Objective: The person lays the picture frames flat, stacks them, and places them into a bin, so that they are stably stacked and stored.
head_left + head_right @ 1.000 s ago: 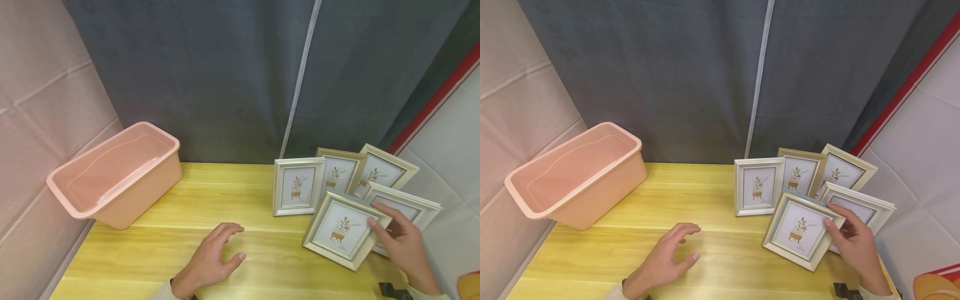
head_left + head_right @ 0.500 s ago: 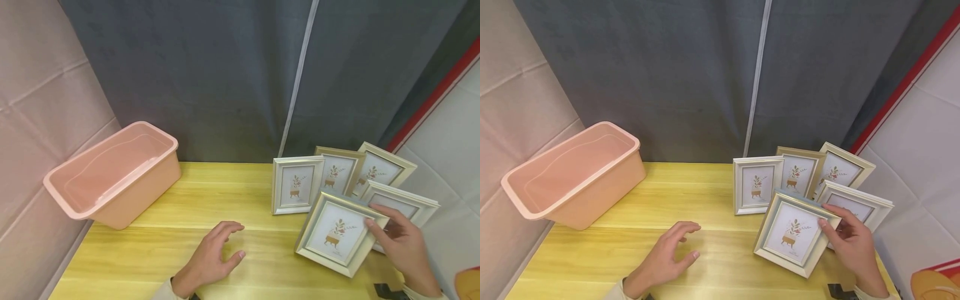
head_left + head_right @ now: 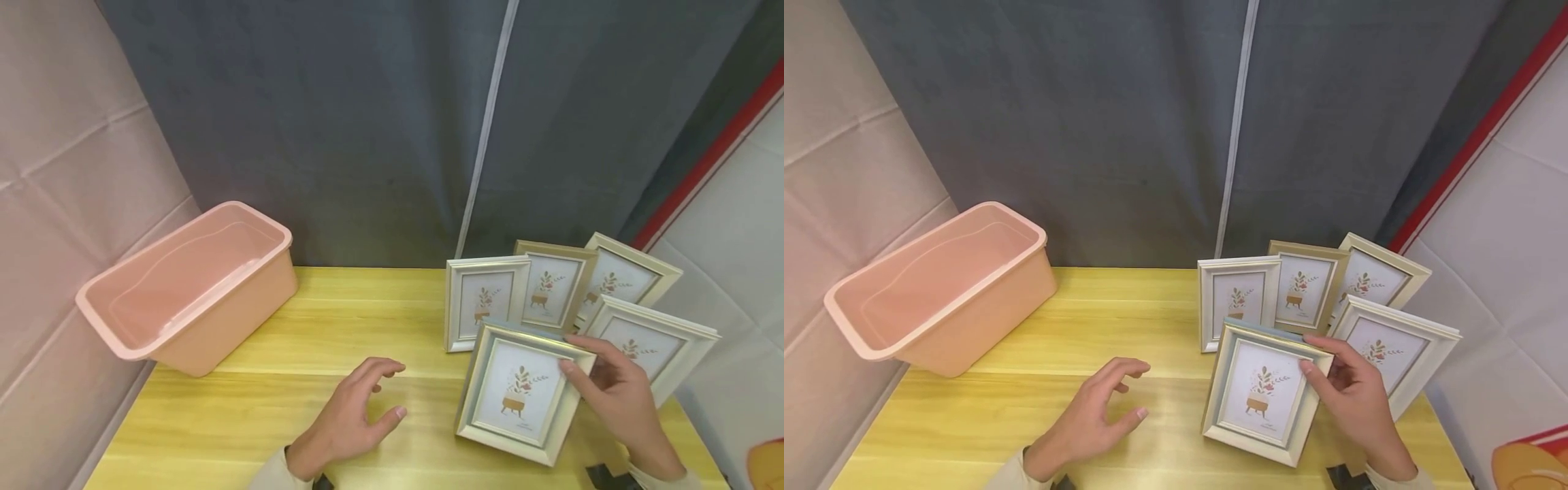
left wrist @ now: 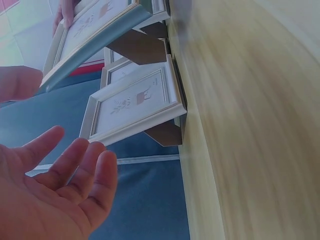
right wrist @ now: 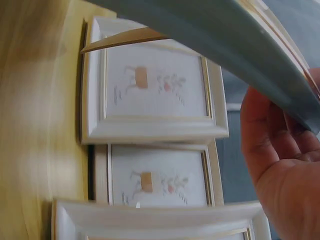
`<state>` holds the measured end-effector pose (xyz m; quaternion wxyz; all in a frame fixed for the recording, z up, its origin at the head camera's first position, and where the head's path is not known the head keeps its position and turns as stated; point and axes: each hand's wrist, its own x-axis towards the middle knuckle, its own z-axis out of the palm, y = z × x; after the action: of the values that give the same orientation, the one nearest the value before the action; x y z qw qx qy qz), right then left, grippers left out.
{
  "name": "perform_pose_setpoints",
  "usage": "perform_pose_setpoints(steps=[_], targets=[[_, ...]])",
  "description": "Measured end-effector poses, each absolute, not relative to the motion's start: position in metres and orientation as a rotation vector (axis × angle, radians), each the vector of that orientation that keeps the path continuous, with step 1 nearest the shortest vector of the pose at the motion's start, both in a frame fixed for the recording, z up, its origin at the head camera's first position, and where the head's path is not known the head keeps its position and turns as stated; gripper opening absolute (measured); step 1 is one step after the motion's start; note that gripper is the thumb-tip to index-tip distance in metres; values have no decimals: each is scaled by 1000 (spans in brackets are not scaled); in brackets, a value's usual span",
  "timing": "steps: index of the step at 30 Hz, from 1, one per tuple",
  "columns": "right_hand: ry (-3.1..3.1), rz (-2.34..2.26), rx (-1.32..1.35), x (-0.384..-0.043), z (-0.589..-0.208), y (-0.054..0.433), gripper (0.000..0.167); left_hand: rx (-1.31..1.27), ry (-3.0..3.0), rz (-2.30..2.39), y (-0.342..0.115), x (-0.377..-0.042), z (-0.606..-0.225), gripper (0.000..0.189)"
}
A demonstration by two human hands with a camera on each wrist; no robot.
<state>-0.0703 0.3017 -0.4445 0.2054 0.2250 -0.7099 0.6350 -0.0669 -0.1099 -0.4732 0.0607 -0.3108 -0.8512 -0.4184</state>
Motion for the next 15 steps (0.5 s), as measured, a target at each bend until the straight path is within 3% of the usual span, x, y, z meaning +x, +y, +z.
perform_pose_setpoints(steps=[15], targets=[[-1930, 1840, 776, -78, -449, 256, 56, -1081, -2474, -1493, -93, -76, -472, 64]])
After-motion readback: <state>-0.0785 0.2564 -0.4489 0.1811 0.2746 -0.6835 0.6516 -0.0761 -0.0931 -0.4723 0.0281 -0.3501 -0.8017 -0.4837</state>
